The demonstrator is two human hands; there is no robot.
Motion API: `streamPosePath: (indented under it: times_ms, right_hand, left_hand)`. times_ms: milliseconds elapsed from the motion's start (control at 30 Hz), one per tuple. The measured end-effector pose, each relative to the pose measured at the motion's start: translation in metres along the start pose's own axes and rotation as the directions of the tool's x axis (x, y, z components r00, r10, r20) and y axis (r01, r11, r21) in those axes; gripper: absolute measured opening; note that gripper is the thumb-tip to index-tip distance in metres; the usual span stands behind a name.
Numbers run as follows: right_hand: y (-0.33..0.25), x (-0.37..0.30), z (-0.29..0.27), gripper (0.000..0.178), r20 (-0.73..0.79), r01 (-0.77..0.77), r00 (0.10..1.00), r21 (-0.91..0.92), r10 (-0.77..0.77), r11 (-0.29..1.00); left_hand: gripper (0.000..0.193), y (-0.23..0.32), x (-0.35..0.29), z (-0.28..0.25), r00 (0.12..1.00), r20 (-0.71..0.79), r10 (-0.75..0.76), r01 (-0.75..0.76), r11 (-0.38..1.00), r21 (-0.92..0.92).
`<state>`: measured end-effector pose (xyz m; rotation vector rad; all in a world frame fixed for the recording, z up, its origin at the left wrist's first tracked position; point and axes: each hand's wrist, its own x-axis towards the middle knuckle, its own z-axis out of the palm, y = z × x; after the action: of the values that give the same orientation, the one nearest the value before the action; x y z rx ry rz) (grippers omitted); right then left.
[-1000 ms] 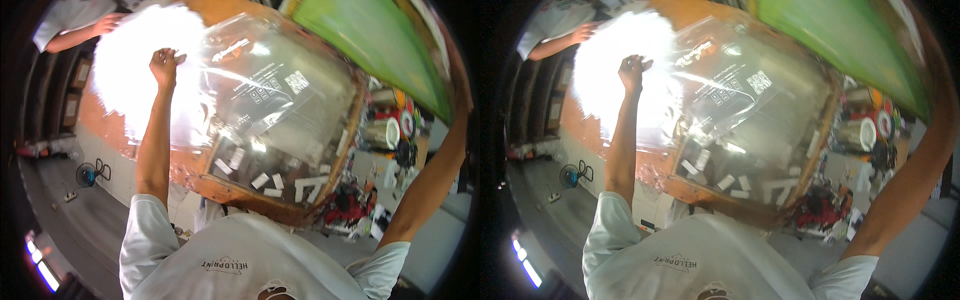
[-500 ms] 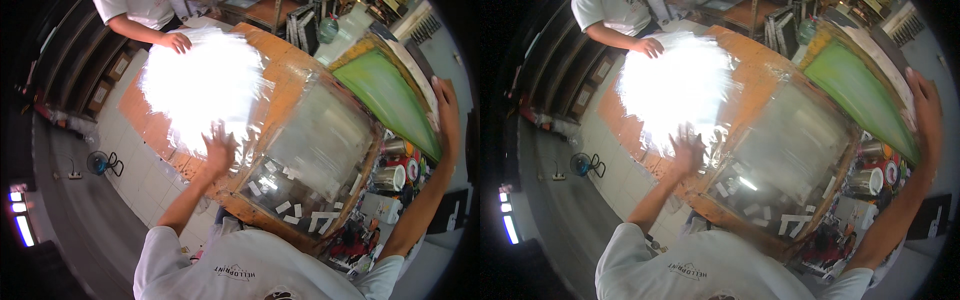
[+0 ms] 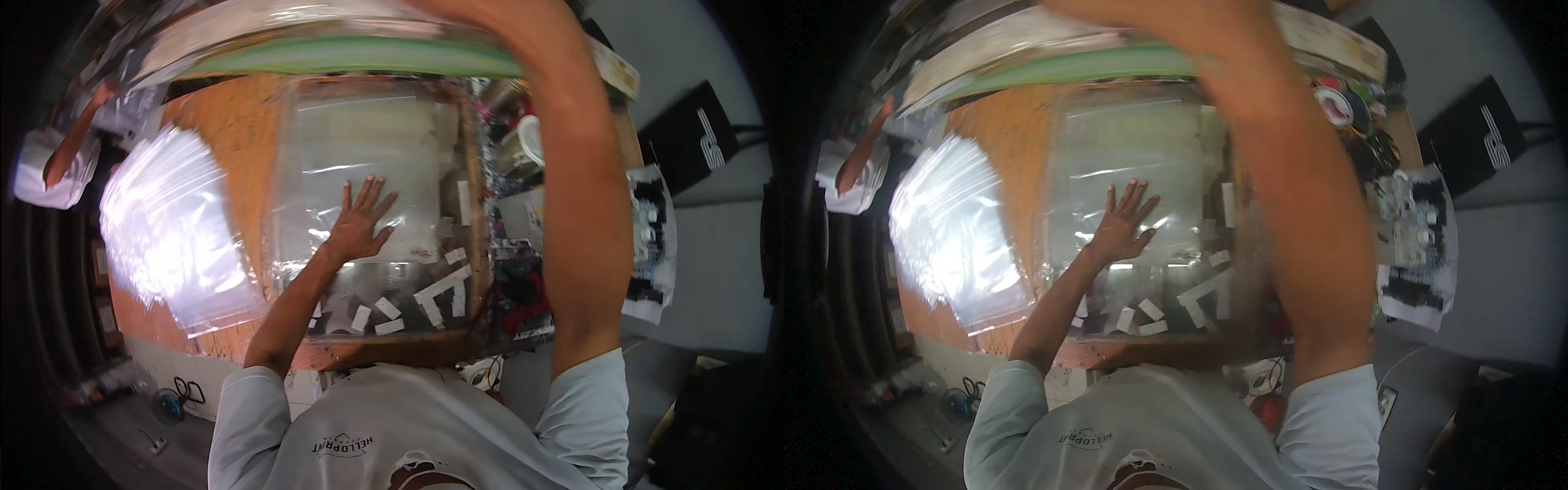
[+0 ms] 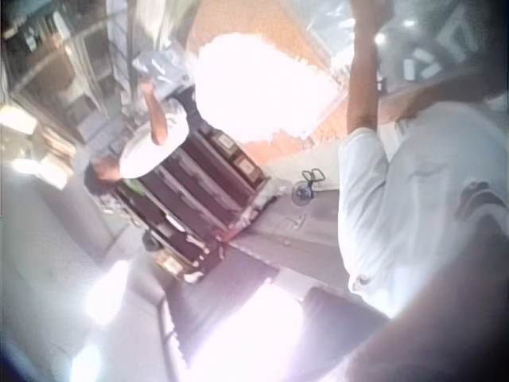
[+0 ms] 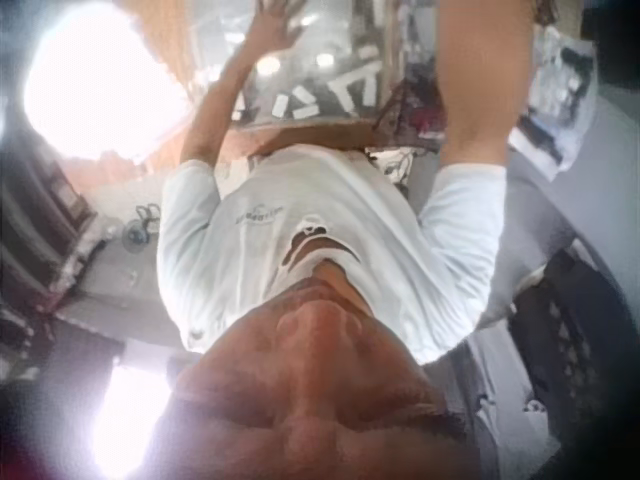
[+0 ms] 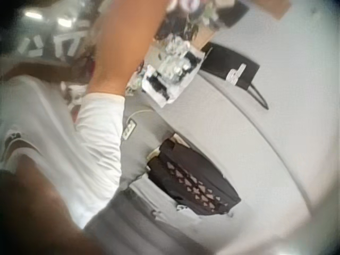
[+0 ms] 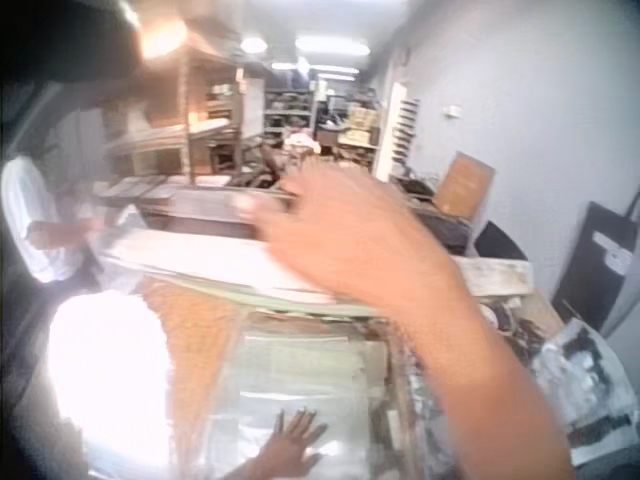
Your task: The person places a plastic bag onto a workspace, lowers a screen-printing frame over it, and applies ink across the mesh using a squeegee before lifting the frame and moving the printed bag aside.
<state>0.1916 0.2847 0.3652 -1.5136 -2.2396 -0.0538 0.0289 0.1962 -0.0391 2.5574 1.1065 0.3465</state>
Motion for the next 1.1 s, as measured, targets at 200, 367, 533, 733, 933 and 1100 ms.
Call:
streamPosePath:
  times_ms: [200, 367, 533, 733, 933, 1100]
  right_hand:
    - [0.007, -0.008, -0.018, 0.057, 0.091, 0.026, 0.995, 0.143, -0.039, 0.989]
    - [0.009, -0.009, -0.024, 0.056, 0.127, 0.040, 0.990, 0.193, -0.066, 0.980]
    - [0.000, -0.011, -0.027, 0.054, 0.160, 0.042, 0.984, 0.208, -0.077, 0.977]
    - [-0.010, -0.012, -0.027, 0.053, 0.228, -0.013, 0.973, 0.219, -0.038, 0.976]
    - [-0.003, -0.010, -0.009, 0.051, 0.193, -0.041, 0.981, 0.217, -0.002, 0.975]
    - [-0.009, -0.024, 0.031, 0.043, -0.162, 0.105, 0.982, 0.038, -0.098, 0.994]
  left_hand:
    - [0.066, 0.031, 0.011, 0.003, 0.999, 0.005, -0.041, 0.041, 0.999, -0.025]
    - [0.065, 0.062, -0.011, 0.020, 0.930, -0.146, -0.338, 0.347, 0.937, 0.039]
    - [0.066, 0.083, -0.042, 0.031, 0.922, -0.114, -0.370, 0.375, 0.927, 0.016]
    - [0.066, 0.086, -0.060, 0.041, 0.938, -0.112, -0.328, 0.336, 0.940, 0.064]
    - [0.065, 0.084, -0.063, 0.047, 0.942, -0.161, -0.293, 0.310, 0.947, 0.086]
    - [0.064, 0.092, -0.065, 0.022, 0.921, -0.241, -0.306, 0.279, 0.950, -0.141]
